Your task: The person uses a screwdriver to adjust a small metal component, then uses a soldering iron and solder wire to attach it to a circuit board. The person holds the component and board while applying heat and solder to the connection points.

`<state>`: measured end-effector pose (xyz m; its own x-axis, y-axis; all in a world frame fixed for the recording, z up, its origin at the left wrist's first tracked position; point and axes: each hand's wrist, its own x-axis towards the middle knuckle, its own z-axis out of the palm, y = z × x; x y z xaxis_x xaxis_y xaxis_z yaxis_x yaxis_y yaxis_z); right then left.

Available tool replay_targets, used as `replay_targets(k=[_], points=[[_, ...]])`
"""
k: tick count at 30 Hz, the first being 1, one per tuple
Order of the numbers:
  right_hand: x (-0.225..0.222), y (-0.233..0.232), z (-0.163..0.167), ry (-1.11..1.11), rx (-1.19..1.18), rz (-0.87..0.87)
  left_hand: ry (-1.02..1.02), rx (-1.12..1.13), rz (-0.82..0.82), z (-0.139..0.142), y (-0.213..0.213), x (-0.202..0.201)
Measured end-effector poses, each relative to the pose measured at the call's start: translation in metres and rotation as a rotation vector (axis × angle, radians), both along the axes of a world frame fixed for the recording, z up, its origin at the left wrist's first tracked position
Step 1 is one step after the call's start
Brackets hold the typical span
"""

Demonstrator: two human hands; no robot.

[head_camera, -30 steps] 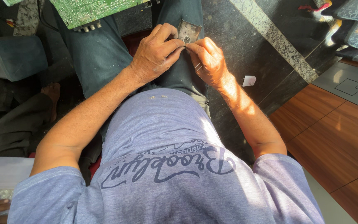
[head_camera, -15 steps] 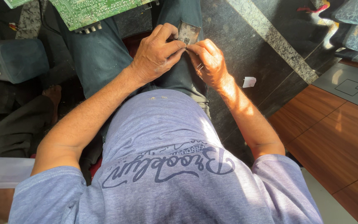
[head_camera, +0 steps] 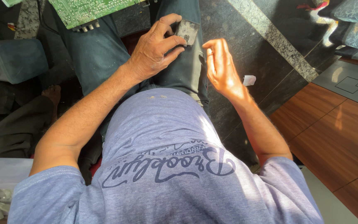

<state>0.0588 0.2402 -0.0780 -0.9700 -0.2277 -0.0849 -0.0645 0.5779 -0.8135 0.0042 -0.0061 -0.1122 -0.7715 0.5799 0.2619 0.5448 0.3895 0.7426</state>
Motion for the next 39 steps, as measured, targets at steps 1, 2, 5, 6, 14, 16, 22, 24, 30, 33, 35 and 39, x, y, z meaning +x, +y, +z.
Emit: replay_targets(k=[1,2,5,6,14,16,22,24,30,33,35,39], points=[[-0.001,0.000,0.006,0.075,0.064,0.062,0.007,0.005,0.001,-0.002,0.001,-0.001],[-0.002,-0.002,0.012,0.013,0.052,0.062,0.016,0.010,0.002,-0.003,0.001,-0.001],[-0.010,-0.008,0.028,-0.218,0.095,0.058,-0.024,0.007,0.013,-0.007,0.002,-0.002],[-0.012,-0.009,0.033,-0.326,0.168,0.051,-0.023,0.011,0.014,-0.008,0.003,-0.003],[-0.018,-0.017,0.018,-0.094,0.089,0.055,-0.023,0.024,0.022,-0.012,0.005,-0.004],[-0.015,-0.017,0.011,-0.073,0.083,0.048,-0.051,0.023,0.021,-0.012,0.004,-0.005],[-0.008,-0.013,0.009,0.087,0.169,0.119,-0.057,0.026,-0.003,-0.012,0.003,-0.006],[-0.009,-0.012,0.009,0.075,0.207,0.129,-0.065,0.030,-0.020,-0.013,0.002,-0.008],[-0.008,-0.011,0.011,0.057,0.218,0.146,-0.035,0.010,-0.079,-0.015,-0.002,-0.014],[-0.009,-0.012,0.013,0.071,0.194,0.170,-0.014,0.002,-0.107,-0.016,-0.002,-0.017],[-0.009,-0.012,0.014,0.070,0.176,0.185,-0.010,-0.008,-0.123,-0.017,-0.002,-0.017],[-0.011,-0.011,0.018,0.089,0.185,0.201,0.005,0.018,-0.120,-0.017,-0.001,-0.015]])
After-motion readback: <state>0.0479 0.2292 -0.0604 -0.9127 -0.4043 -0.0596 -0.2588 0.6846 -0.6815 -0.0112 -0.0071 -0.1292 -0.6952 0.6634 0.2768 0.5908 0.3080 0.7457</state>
